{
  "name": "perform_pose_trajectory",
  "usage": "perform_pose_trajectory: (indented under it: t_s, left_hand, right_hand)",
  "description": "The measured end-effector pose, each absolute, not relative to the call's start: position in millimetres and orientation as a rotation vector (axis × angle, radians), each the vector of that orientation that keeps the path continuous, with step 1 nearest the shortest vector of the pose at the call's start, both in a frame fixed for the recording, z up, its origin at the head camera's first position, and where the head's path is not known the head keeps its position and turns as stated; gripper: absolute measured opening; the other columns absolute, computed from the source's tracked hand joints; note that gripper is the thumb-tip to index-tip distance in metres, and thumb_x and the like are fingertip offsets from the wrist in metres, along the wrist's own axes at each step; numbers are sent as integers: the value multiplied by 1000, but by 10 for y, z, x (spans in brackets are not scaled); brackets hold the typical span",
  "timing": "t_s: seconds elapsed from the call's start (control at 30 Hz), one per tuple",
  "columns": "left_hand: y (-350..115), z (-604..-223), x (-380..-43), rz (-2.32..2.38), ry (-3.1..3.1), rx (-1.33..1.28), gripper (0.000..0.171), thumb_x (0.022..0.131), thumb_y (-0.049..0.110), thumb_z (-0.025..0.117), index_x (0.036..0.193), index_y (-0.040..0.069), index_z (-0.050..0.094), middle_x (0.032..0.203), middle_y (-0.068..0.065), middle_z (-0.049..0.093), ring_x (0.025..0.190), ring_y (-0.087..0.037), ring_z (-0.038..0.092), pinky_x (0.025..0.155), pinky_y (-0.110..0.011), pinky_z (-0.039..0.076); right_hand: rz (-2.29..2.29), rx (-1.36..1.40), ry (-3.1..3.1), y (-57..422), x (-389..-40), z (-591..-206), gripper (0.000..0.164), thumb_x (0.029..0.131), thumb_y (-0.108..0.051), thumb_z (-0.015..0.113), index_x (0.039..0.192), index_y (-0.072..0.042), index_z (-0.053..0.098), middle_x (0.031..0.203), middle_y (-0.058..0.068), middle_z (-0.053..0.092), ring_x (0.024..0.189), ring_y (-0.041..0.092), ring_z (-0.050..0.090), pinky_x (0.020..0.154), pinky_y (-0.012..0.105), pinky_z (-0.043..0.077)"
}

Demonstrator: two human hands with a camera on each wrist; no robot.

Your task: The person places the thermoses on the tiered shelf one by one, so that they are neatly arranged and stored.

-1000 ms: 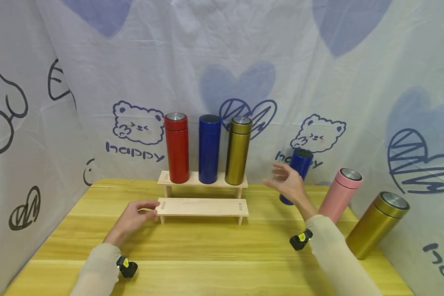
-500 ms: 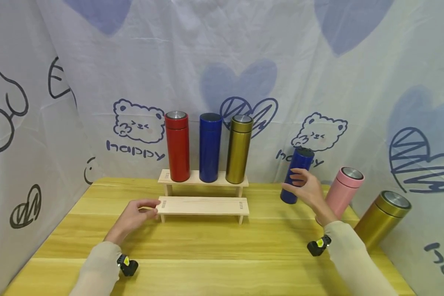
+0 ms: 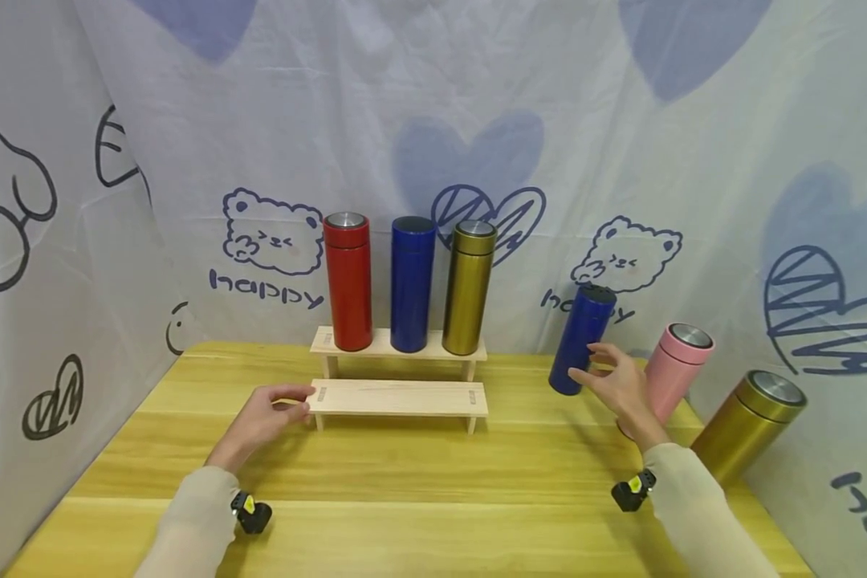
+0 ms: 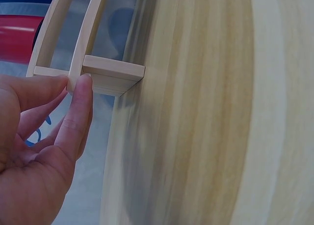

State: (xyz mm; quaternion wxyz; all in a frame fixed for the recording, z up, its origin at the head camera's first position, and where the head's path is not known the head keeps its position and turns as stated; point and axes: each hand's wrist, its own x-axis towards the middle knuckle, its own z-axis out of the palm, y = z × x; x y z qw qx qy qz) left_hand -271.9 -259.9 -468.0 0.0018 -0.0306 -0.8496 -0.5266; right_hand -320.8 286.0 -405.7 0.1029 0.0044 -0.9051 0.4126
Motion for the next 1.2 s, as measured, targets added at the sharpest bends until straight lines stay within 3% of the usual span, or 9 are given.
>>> perform_pose_trajectory:
  t_s: [0.3,1.2]
  left_hand:
    - [-2586,-4656,-2718,-1629,-2678,-112,40,99,5,64,137,-7,61,138,-30,63,99,-23,74,79,-18,53]
    - [-2599,-4659,-2706,-1628,-2668,-113,39,99,4,64,135,-9,62,137,-31,62,100,-25,74,79,-18,55]
  right_hand:
    - [1131,-114,-2690,2952,-3252,-4207,80,89,-41,80,149,1,46,143,29,60,124,45,65,98,53,57]
    - [1285,-271,-2747,2903,-3447,-4476,91,91,-36,78,156,6,31,152,33,47,137,48,51,110,56,47]
